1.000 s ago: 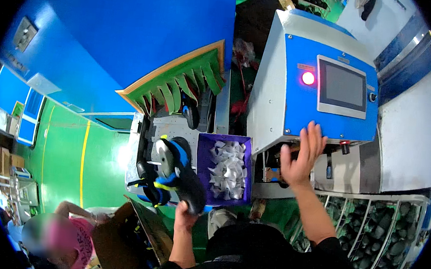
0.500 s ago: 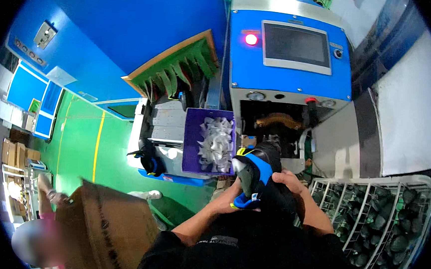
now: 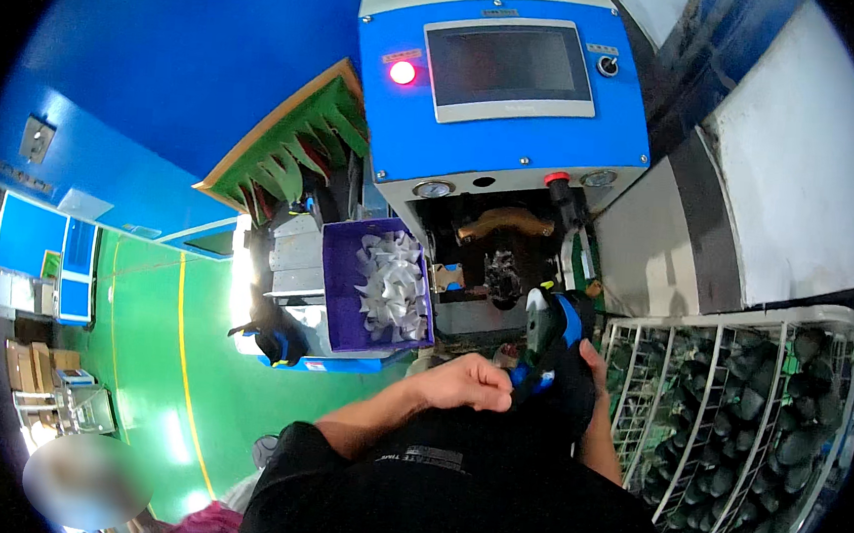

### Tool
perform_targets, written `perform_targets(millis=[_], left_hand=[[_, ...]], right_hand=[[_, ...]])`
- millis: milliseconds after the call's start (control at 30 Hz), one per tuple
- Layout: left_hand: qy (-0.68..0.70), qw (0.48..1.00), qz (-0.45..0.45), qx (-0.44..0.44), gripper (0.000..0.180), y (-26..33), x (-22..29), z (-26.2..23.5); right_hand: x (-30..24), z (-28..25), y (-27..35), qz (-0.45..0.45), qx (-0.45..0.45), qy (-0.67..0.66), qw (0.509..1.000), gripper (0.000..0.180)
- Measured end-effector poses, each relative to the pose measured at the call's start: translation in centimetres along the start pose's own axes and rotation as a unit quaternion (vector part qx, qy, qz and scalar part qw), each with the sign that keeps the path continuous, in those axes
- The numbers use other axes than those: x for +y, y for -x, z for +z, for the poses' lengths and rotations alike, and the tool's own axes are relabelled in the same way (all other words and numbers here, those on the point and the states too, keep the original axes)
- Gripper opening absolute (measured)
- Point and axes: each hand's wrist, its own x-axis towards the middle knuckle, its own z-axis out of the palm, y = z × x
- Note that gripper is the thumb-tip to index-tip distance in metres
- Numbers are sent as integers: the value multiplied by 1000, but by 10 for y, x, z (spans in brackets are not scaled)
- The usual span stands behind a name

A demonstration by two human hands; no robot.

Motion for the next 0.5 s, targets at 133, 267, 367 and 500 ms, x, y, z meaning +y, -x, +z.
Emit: perform_targets(millis=[133,267,367,500], left_hand=[[-16,999,-26,39,23,7,-10,-17],[-83,952,-29,294,54,-22,-25,-54],[21,964,-13,263,62,-42,-44,-76],[-109,932,47,343,50,-57,-55,-87]], right_hand=[[-33,8,3,23,27,271,962,97],[-30,67,-8,54,-19,239,969,105],[-31,101,-18,49,-3,228,972,101],[-27,128,-26,-21,38,283,958,95]])
